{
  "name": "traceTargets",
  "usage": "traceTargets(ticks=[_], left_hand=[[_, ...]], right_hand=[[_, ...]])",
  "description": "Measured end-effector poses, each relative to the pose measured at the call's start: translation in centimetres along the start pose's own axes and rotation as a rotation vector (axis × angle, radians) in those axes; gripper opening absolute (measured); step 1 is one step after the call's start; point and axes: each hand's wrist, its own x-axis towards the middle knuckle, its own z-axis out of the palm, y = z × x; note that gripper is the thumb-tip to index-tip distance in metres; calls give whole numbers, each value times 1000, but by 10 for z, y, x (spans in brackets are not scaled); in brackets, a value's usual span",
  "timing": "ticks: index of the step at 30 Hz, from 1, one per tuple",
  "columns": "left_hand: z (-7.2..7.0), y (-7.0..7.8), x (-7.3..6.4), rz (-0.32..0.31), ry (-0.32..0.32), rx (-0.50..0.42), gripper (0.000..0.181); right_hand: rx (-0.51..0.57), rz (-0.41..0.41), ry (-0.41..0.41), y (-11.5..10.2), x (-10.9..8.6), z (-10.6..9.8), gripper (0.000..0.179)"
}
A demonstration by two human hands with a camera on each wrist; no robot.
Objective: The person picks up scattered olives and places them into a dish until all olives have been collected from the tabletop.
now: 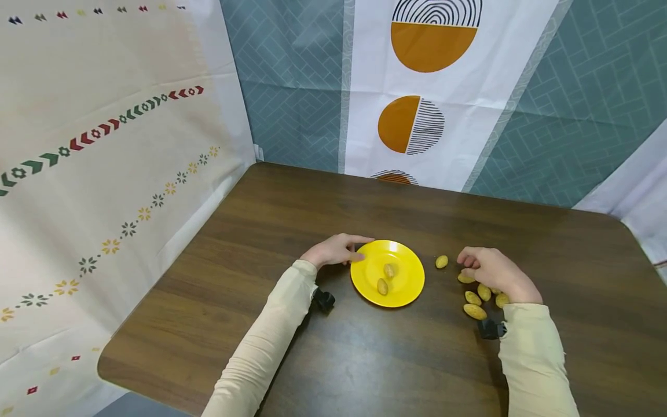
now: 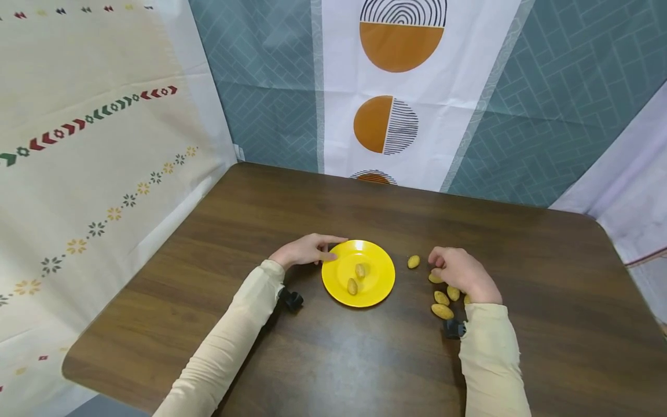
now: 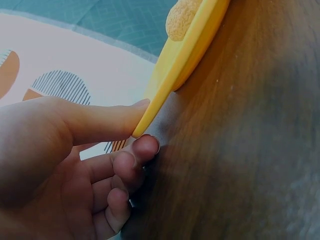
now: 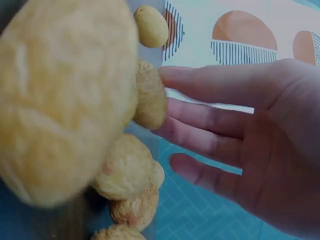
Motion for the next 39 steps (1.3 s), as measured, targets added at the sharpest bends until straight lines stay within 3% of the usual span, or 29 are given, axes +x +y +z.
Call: traceTargets(ticks=[6,15,21,31,39], left_hand=[[0,-1,1,12,-4,4,51],[-1,1,3,14,11,18,51],[1,-2,3,4,5,10,51],[0,1,1,7,5,13,51],[1,1,2,-12,20,13,51]], right_hand=[[-20,-88,28,-12,9,13,44],[-68,-122,35,-19,16,20,26],[-69,-125,67,-21,14,19,24],[-57,-79,278,-34,7,7,27],[-52,-119,424,-42,3,3,27]])
